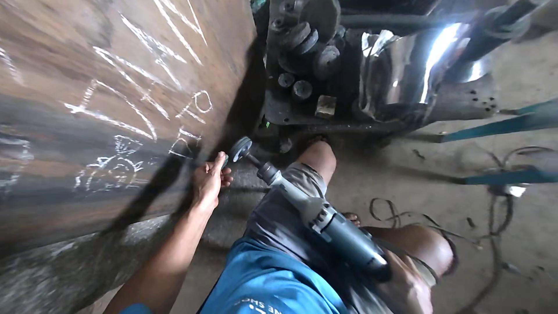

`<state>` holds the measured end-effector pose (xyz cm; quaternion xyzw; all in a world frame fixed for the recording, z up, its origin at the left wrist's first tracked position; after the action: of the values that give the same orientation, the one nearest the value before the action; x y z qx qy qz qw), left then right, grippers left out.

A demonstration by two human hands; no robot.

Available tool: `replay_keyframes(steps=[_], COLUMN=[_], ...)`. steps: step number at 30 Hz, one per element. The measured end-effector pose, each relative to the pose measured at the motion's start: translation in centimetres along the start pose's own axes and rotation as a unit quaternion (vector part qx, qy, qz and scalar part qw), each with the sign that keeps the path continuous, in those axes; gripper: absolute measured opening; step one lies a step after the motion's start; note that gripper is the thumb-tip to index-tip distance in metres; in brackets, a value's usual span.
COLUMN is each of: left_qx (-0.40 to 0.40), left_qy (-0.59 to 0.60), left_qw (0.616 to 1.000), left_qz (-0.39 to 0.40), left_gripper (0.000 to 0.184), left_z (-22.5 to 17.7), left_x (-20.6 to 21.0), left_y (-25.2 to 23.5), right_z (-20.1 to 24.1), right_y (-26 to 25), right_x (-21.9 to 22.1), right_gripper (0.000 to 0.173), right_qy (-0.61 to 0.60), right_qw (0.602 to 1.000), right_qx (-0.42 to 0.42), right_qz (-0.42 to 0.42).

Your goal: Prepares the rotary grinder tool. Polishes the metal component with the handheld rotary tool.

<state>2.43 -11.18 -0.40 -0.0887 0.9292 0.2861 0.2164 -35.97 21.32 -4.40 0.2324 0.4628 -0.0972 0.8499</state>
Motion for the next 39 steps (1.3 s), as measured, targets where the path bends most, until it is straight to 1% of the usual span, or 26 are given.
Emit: replay_keyframes(steps=[9, 17, 23, 35, 39], left_qx=[-0.007, 0.007, 0.006, 0.016, 0.015], left_qy=[0.0, -0.005, -0.007, -0.005, -0.006], left_qw=[1.0, 1.0, 1.0, 0.999, 1.0], left_qz=[-0.004, -0.014, -0.022, -0.027, -0.027], left_gripper=[0.045, 0.044, 0.045, 0.043, 0.046], left_z=[0.2, 0.1, 0.2, 0.2, 0.3], left_x=[0.4, 0.7, 0.7, 1.1, 1.3], left_y=[-0.1, 0.1, 0.0, 0.3, 0.4], right_z=[-0.2, -0.2, -0.2, -0.3, -0.3], right_y=[-0.1, -0.2, -0.1, -0.1, -0.1], right_x=[0.1, 0.2, 0.2, 0.4, 0.4], right_gripper=[0.061, 0.066, 0.063, 0.062, 0.062], right_qy=[0.005, 0.004, 0.01, 0.009, 0.009], right_qw=[1.0, 1.0, 1.0, 1.0, 1.0], right_qx=[0.001, -0.002, -0.007, -0.014, -0.017], right_qz=[-0.007, -0.003, -0.013, -0.023, -0.024])
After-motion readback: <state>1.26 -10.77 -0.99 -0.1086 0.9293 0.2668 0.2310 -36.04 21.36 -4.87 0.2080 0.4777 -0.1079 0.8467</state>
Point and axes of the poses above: each hand's wrist, its own y-axis away from the middle knuckle, its own x-axis out of the palm, z = x × y, the point moved 5 cm from there along -y, towards the middle knuckle, and after that the axes turned 8 degrees about -y, right-handed, at the moved point
